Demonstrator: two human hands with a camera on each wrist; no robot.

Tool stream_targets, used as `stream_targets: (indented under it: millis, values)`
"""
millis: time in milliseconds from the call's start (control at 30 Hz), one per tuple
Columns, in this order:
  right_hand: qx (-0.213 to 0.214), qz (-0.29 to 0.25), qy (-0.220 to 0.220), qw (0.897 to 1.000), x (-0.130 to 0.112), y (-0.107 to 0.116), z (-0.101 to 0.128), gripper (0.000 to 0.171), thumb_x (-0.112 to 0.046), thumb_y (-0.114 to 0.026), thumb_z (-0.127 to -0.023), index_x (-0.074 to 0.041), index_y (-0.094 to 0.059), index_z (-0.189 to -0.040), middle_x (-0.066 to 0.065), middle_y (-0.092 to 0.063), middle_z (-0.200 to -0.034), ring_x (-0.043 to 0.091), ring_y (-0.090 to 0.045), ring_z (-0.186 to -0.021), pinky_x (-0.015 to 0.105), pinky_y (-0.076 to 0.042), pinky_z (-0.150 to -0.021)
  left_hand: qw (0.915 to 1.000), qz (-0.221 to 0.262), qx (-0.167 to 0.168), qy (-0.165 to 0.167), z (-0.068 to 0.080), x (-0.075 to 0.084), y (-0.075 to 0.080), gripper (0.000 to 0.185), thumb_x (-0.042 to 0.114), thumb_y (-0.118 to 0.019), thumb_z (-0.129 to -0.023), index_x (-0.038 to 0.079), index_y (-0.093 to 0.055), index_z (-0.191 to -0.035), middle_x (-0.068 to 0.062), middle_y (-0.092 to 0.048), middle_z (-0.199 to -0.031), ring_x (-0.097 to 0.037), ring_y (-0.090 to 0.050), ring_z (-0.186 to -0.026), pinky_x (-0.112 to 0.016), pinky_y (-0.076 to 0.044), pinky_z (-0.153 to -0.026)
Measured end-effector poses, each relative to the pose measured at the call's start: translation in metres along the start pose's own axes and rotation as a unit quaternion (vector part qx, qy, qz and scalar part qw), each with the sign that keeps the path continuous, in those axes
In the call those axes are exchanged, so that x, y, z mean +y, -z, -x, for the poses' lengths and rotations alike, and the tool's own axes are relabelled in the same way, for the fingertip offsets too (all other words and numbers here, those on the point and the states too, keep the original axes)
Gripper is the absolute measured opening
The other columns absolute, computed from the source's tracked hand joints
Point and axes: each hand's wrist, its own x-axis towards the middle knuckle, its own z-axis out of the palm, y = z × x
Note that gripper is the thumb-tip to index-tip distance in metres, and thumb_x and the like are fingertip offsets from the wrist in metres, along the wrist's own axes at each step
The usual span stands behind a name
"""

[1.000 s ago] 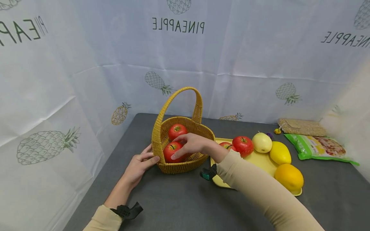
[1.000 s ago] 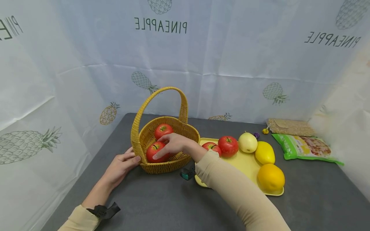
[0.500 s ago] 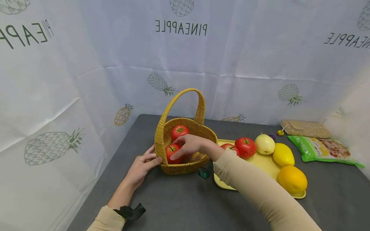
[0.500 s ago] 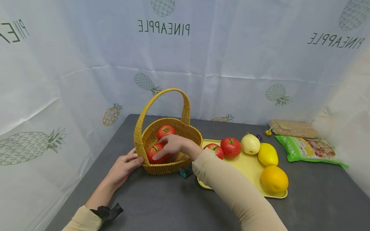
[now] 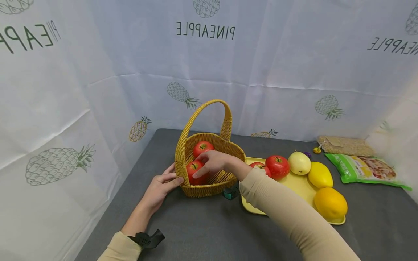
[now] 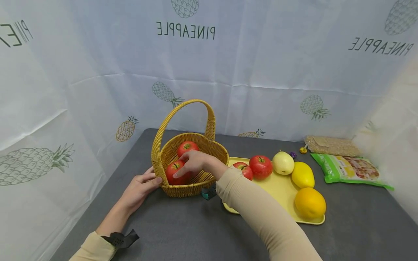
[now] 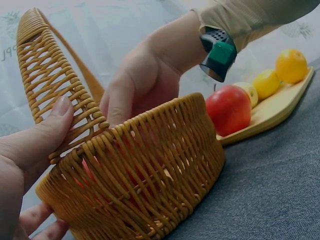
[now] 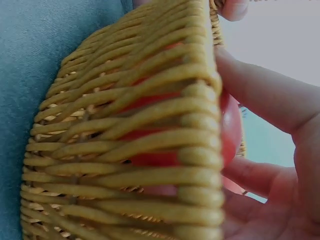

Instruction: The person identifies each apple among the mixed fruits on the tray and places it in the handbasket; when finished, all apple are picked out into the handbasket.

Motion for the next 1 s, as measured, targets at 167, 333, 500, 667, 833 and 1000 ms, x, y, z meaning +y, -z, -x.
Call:
stream_targets:
  millis: [167, 333, 500, 667, 833, 1000]
  values:
    - [0.019, 0.013, 0.003, 1.000, 0.005, 0.000, 0.001, 0.073, -0.034, -0.087, -0.083, -0.008, -0.055, -0.143, 0.007, -0.057, -0.130, 0.024, -0.056, -0.115, 0.038, -0.053, -0.092, 1.0000, -0.002, 0.000, -0.004, 0.000, 0.001, -0.001, 0.034, 0.016, -0.071, -0.099, -0.007, -0.071, -0.125, -0.008, -0.028, -0.167, -0.032, -0.015, -0.155, -0.055, -0.031, -0.114]
    - [0.028, 0.034, 0.012, 0.999, 0.007, 0.001, 0.004, 0.074, -0.038, -0.086, -0.084, -0.007, -0.055, -0.143, 0.006, -0.059, -0.128, 0.023, -0.055, -0.116, 0.040, -0.050, -0.096, 1.0000, -0.004, 0.001, -0.003, -0.001, 0.001, -0.001, 0.034, 0.017, -0.071, -0.099, -0.007, -0.071, -0.124, -0.007, -0.028, -0.166, -0.031, -0.015, -0.155, -0.055, -0.031, -0.114]
    - [0.014, 0.003, 0.014, 1.000, 0.009, -0.001, 0.009, 0.075, -0.035, -0.084, -0.087, -0.005, -0.051, -0.146, 0.007, -0.059, -0.129, 0.022, -0.060, -0.111, 0.039, -0.054, -0.092, 1.0000, -0.006, 0.003, 0.001, 0.000, 0.001, -0.001, 0.035, 0.017, -0.071, -0.099, -0.006, -0.071, -0.125, -0.007, -0.028, -0.166, -0.032, -0.015, -0.155, -0.055, -0.031, -0.114]
    - [0.021, 0.010, 0.018, 1.000, 0.008, 0.000, 0.020, 0.080, -0.038, -0.083, -0.087, -0.007, -0.047, -0.151, 0.008, -0.055, -0.138, 0.022, -0.061, -0.113, 0.040, -0.053, -0.094, 1.0000, -0.007, 0.002, -0.001, 0.001, 0.000, 0.000, 0.035, 0.017, -0.071, -0.099, -0.006, -0.071, -0.125, -0.007, -0.028, -0.166, -0.031, -0.014, -0.155, -0.054, -0.031, -0.114]
    - [0.022, 0.021, 0.034, 0.999, 0.007, 0.002, 0.032, 0.081, -0.038, -0.081, -0.089, -0.008, -0.045, -0.154, 0.007, -0.053, -0.147, 0.025, -0.056, -0.126, 0.042, -0.049, -0.100, 1.0000, -0.008, 0.005, 0.000, 0.000, 0.000, 0.000, 0.034, 0.016, -0.071, -0.099, -0.006, -0.071, -0.125, -0.007, -0.029, -0.166, -0.031, -0.015, -0.155, -0.052, -0.033, -0.113]
    - [0.027, 0.038, 0.043, 0.998, 0.009, 0.003, 0.042, 0.080, -0.040, -0.081, -0.088, -0.009, -0.047, -0.153, 0.006, -0.054, -0.147, 0.025, -0.049, -0.135, 0.043, -0.045, -0.104, 0.9999, -0.011, 0.009, 0.001, 0.000, 0.000, 0.000, 0.034, 0.017, -0.071, -0.099, -0.006, -0.071, -0.125, -0.006, -0.030, -0.166, -0.031, -0.016, -0.155, -0.052, -0.034, -0.113]
